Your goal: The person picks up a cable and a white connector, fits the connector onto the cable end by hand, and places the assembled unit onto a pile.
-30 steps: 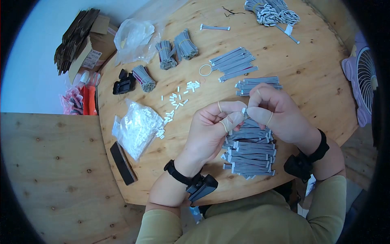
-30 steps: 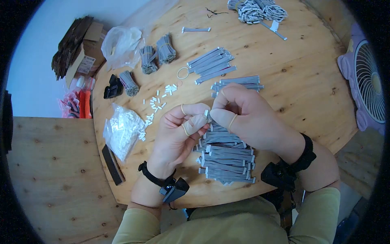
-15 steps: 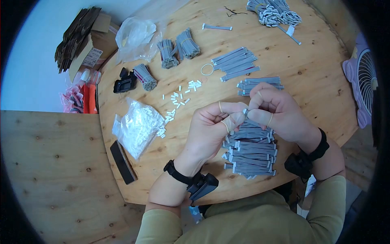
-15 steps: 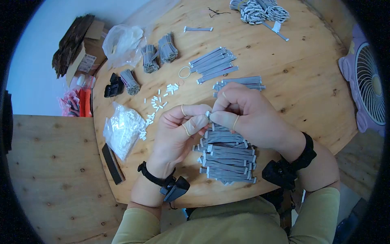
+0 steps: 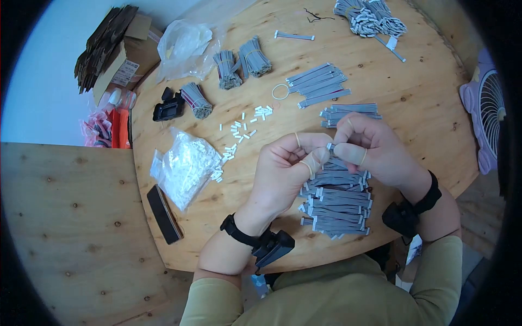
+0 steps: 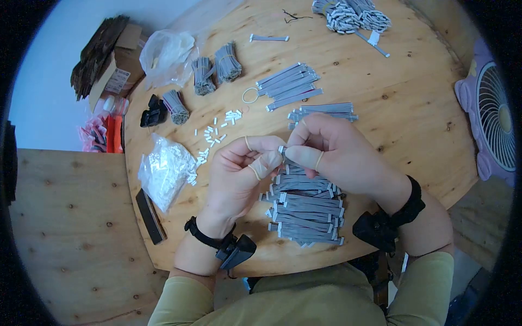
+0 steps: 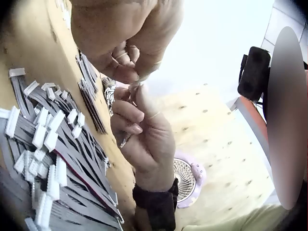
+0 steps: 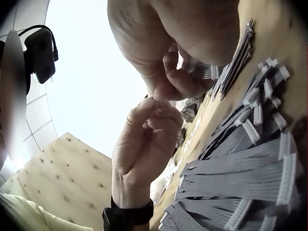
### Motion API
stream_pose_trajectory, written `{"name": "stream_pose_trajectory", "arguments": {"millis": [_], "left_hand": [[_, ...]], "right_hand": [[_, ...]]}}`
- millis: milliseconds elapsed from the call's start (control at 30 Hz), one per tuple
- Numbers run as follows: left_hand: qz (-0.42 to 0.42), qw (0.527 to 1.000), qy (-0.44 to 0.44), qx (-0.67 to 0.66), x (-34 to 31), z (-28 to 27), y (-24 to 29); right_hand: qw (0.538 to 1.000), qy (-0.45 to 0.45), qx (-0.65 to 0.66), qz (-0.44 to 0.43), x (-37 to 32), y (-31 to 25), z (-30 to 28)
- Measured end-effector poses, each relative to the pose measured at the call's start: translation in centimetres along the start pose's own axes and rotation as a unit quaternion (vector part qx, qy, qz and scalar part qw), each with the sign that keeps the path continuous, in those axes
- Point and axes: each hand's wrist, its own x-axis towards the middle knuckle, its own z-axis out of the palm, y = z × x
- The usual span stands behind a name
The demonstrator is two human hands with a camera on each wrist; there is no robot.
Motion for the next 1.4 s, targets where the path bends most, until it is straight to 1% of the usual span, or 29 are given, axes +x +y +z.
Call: {"name": "stream_pose_trajectory", "arguments": {"millis": [67,167,267,367,433,533,633,667,767,867,900,967,1033,1067,1133,1233,1333,1367,1400], "left_hand": [[0.001,1.000,0.012,0.012,0.1,-0.1,0.0],[-0.005,1.000,0.020,0.023,0.1,-0.2,0.0],[-0.010,0.999,0.027,0.045,0.1,-0.2,-0.1],[-0.016,0.999,0.015,0.044,0.2,-0.3,0.0],[-0.016,1.000,-0.005,0.021,0.4,-0.5,-0.3],[-0.038,0.998,-0.005,0.051,0.5,-0.1,0.1],[-0.056,0.990,-0.020,0.127,0.5,-0.5,0.0],[-0.057,0.987,-0.018,0.147,0.5,-0.6,-0.2],[-0.046,0.975,-0.013,0.218,0.5,-0.9,-0.7],[-0.029,0.949,-0.017,0.313,0.5,-1.2,-0.9],[-0.030,0.938,-0.020,0.344,0.4,-1.2,-0.7],[-0.025,0.917,-0.030,0.397,0.3,-1.2,-0.4],[-0.013,0.896,-0.041,0.441,0.2,-1.3,0.0],[-0.031,0.902,-0.032,0.429,0.2,-1.2,0.2],[-0.067,0.913,-0.012,0.403,0.3,-1.1,0.8],[0.032,0.892,0.081,0.443,0.9,-2.6,1.8],[0.090,0.891,0.172,0.410,2.0,-6.0,1.8],[0.099,0.875,0.209,0.425,2.0,-6.5,2.0],[0.115,0.870,0.219,0.428,2.4,-7.3,1.9]], "right_hand": [[0.999,0.020,0.007,0.044,-0.1,-0.9,0.3],[0.995,-0.038,-0.043,0.077,-0.1,-1.1,-0.3],[0.997,-0.057,-0.032,0.030,-0.4,-0.6,-0.2],[0.998,-0.008,-0.042,0.041,-0.2,-0.6,-0.2],[0.997,-0.016,-0.057,0.051,-0.2,-0.7,-0.3],[0.993,-0.027,-0.084,0.074,-0.3,-1.0,-0.3],[0.988,-0.048,-0.109,0.102,-0.3,-1.1,-0.7],[0.985,-0.058,-0.117,0.112,-0.4,-1.1,-1.0],[0.973,-0.047,-0.183,0.129,-0.6,-2.0,-1.7],[0.969,0.058,-0.230,0.070,0.0,-1.2,-2.5],[0.952,0.090,-0.292,0.015,0.2,-0.8,-2.6],[0.896,0.148,-0.407,-0.099,0.9,-0.1,-3.0],[0.838,0.171,-0.485,-0.182,1.7,0.9,-3.3],[0.804,0.181,-0.521,-0.224,1.9,1.2,-3.4],[0.801,0.158,-0.532,-0.225,2.3,1.3,-3.3],[0.801,0.140,-0.534,-0.231,2.4,1.2,-3.0],[0.802,0.132,-0.536,-0.228,2.4,1.2,-2.8],[0.803,0.131,-0.537,-0.224,2.4,1.1,-2.7],[0.804,0.132,-0.535,-0.222,2.5,1.2,-2.7]]}}
